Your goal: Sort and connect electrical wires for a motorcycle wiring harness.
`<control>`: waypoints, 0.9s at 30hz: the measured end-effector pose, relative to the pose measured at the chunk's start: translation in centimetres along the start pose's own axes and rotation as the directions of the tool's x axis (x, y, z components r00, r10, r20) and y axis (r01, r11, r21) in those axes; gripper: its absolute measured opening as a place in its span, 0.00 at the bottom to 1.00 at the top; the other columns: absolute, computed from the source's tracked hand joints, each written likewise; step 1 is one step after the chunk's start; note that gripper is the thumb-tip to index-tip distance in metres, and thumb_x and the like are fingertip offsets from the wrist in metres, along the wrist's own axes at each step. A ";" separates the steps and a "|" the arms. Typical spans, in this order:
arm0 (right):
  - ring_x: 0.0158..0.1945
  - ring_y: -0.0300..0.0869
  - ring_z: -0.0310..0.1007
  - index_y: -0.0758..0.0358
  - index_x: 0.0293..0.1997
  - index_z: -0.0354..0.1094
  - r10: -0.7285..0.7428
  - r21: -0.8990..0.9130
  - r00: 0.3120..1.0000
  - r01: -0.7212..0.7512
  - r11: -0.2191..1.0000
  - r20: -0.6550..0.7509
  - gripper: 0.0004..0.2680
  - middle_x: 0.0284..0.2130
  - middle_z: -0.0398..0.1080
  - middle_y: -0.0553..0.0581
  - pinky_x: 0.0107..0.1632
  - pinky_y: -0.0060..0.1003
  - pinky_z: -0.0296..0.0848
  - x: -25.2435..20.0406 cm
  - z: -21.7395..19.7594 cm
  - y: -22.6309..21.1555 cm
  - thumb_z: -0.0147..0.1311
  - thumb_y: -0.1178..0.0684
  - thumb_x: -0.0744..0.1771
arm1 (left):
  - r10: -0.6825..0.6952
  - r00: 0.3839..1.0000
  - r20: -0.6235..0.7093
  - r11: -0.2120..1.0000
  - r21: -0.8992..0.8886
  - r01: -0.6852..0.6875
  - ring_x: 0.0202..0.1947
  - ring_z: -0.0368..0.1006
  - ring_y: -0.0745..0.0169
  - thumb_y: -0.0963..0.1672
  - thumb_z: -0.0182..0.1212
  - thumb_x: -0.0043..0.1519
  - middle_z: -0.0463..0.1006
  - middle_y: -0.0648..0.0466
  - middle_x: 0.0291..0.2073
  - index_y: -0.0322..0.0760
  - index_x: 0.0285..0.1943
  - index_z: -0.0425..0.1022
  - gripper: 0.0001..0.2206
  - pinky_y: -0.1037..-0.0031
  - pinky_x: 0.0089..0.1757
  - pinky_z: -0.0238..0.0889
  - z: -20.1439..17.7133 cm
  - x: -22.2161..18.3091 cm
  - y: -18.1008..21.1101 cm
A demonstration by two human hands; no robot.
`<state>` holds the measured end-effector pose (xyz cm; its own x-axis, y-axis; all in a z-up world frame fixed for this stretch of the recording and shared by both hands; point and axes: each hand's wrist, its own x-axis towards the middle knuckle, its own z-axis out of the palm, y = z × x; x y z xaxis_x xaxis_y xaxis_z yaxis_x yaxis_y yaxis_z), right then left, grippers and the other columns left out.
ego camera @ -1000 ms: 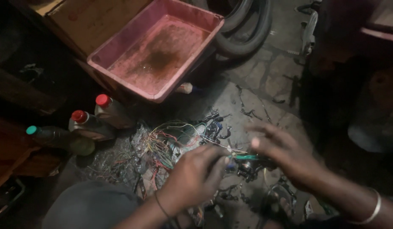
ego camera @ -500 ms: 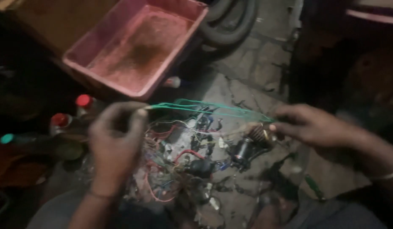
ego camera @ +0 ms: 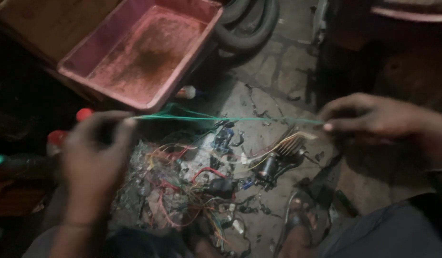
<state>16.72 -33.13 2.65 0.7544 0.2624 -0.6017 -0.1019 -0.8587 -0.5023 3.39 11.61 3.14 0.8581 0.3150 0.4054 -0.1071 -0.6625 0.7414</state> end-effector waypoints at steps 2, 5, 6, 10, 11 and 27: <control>0.43 0.35 0.74 0.51 0.50 0.79 -0.008 -0.262 0.998 -0.007 0.965 -0.057 0.10 0.38 0.76 0.49 0.48 0.33 0.73 2.2 -0.8 2.1 0.59 0.45 0.67 | 0.047 0.993 0.109 0.991 0.121 -0.060 0.41 0.80 0.60 0.43 0.66 0.63 0.84 0.49 0.40 0.33 0.47 0.81 0.09 0.69 0.45 0.71 -0.1 -0.3 0.0; 0.46 0.42 0.78 0.57 0.47 0.77 -0.071 -0.329 0.997 0.055 0.943 -0.034 0.08 0.38 0.80 0.54 0.55 0.41 0.79 6.8 -2.4 8.6 0.59 0.47 0.67 | 0.048 0.938 0.342 0.991 0.103 -0.088 0.39 0.83 0.59 0.45 0.67 0.58 0.85 0.46 0.38 0.32 0.47 0.81 0.13 0.67 0.42 0.74 0.4 -0.7 1.9; 0.48 0.44 0.78 0.59 0.50 0.76 0.015 -0.282 0.991 -0.054 0.958 -0.136 0.08 0.41 0.79 0.56 0.56 0.44 0.79 7.5 -2.8 9.5 0.59 0.50 0.68 | -0.147 0.860 0.489 0.966 0.258 0.019 0.35 0.84 0.56 0.48 0.67 0.58 0.85 0.46 0.37 0.36 0.46 0.81 0.13 0.65 0.41 0.73 0.3 -0.5 3.4; 0.41 0.59 0.76 0.74 0.54 0.75 -0.112 0.064 0.962 0.131 0.989 -0.249 0.10 0.38 0.74 0.71 0.44 0.58 0.79 13.6 -5.1 22.6 0.58 0.57 0.70 | -0.183 0.691 0.699 0.950 0.308 -0.060 0.35 0.81 0.46 0.46 0.67 0.55 0.83 0.42 0.36 0.41 0.48 0.82 0.13 0.60 0.40 0.72 0.9 -1.3 2.3; 0.41 0.59 0.76 0.74 0.54 0.75 -0.098 0.063 0.962 0.118 0.991 -0.256 0.10 0.38 0.74 0.71 0.44 0.58 0.79 11.5 -4.1 16.9 0.58 0.57 0.70 | -0.172 0.686 0.707 0.954 0.294 -0.064 0.35 0.81 0.46 0.46 0.67 0.55 0.83 0.42 0.36 0.41 0.48 0.82 0.13 0.60 0.40 0.72 0.8 -1.5 1.1; 0.41 0.45 0.75 0.58 0.63 0.70 -0.077 0.150 0.992 0.092 0.985 -0.099 0.14 0.43 0.75 0.58 0.40 0.42 0.74 3.5 -1.8 3.8 0.55 0.56 0.69 | -0.264 0.435 0.861 0.939 0.333 -0.089 0.40 0.80 0.42 0.46 0.64 0.56 0.82 0.40 0.37 0.39 0.49 0.78 0.14 0.56 0.44 0.71 6.0 -5.9 0.9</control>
<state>20.10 -36.27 -0.24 0.8204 0.2831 -0.4967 -0.1283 -0.7555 -0.6424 1.30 5.10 -1.84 0.8340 -0.2731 -0.4793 -0.0099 -0.8762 0.4819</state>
